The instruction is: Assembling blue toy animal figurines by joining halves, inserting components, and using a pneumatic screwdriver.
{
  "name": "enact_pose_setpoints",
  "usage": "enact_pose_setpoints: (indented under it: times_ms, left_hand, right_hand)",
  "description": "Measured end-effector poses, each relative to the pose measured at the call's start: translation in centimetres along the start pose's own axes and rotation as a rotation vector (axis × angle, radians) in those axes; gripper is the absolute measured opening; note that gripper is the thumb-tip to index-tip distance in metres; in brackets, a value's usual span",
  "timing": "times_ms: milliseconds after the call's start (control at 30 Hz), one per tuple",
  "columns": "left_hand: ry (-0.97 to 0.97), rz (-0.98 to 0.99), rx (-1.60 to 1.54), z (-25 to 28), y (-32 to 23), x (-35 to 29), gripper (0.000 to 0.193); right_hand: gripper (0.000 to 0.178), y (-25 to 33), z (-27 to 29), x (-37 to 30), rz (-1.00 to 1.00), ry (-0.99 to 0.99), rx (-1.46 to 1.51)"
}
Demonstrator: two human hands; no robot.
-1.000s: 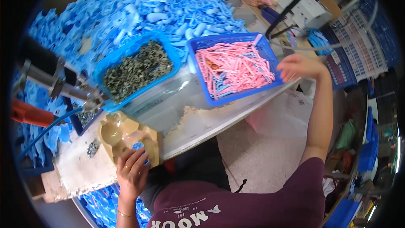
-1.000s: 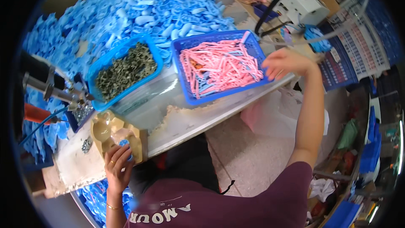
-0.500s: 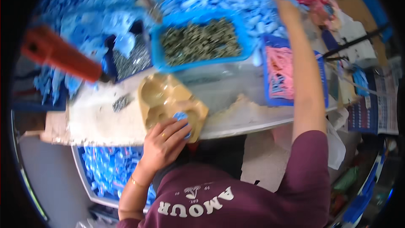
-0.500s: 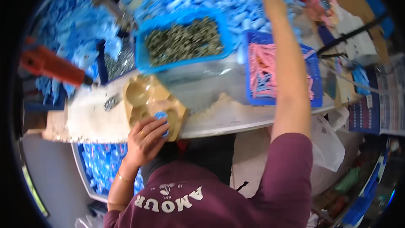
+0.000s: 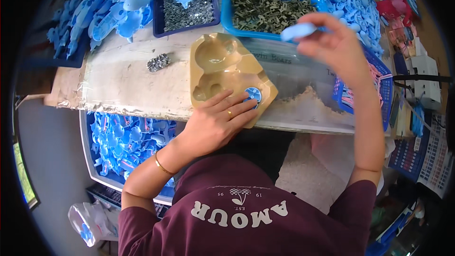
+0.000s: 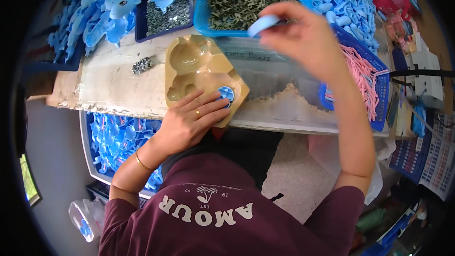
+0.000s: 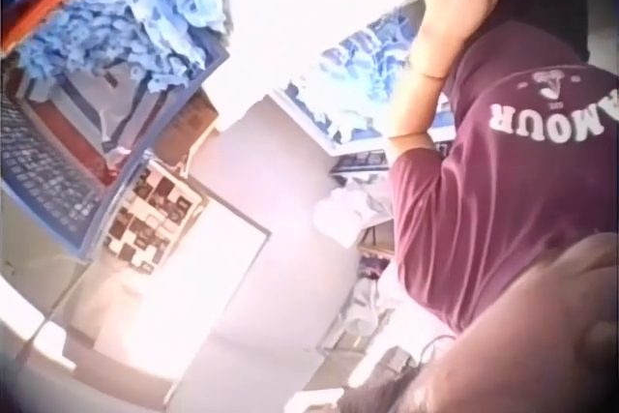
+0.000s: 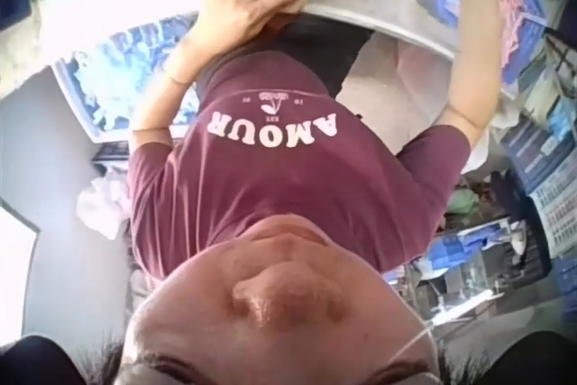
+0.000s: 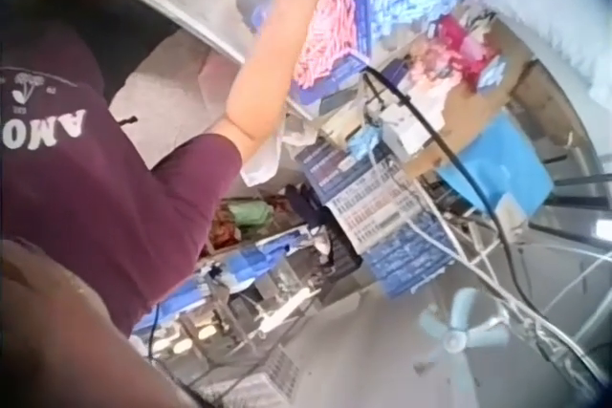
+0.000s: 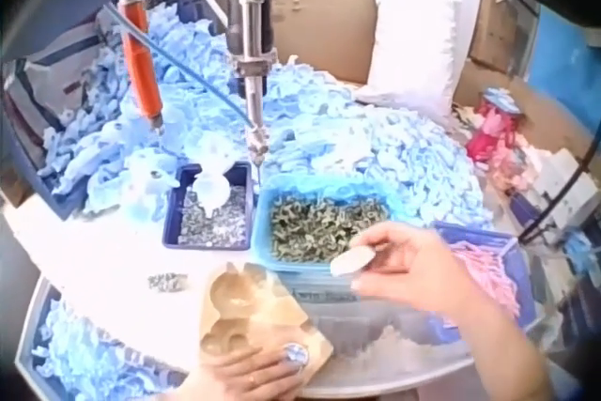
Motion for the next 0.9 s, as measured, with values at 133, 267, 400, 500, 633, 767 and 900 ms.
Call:
enact_pose_setpoints:
  times_ms: [133, 267, 400, 500, 633, 767, 900]
  left_hand:
    - [-0.099, -0.107, 0.065, 0.5, -1.0, -0.8, 0.038]
    - [-0.151, -0.219, -0.052, 1.7, -2.1, -3.6, 0.034]
    - [-0.258, -0.149, -0.066, 4.1, -0.6, -5.1, 0.034]
    - [-0.407, -0.026, 0.049, 7.1, 3.0, -5.5, 0.037]
    - [-0.639, 0.294, 0.294, 11.4, 12.1, -5.2, 0.032]
    - [-0.719, 0.278, 0.525, 15.0, 18.8, -2.0, 0.042]
    - [-0.509, 0.356, 0.595, 15.8, 24.6, 0.7, 0.048]
  right_hand:
    - [0.029, -0.9, -7.8, -2.4, -0.095, 0.209, -0.005]
    - [0.026, -1.5, -12.3, -2.8, -0.114, 0.211, -0.126]
    - [0.027, -2.6, -14.1, -3.1, 0.138, 0.289, -0.434]
    - [0.029, -2.6, -14.7, -3.1, 0.2, 0.322, -0.574]
    - [0.028, -1.0, -14.2, -3.2, 0.146, 0.206, -0.515]
    - [0.023, 0.1, -15.0, -2.3, 0.194, 0.226, -0.363]
    - [0.018, 1.2, -15.5, -2.4, 0.256, 0.267, -0.389]
Point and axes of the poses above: each hand's wrist, its own x-axis towards the middle knuckle, its own z-axis out of the back of the hand, y = z × x, the point moved 6 cm from there along x, towards the middle knuckle, and after that the axes turned 6 degrees about -y, right-handed, at the moved point
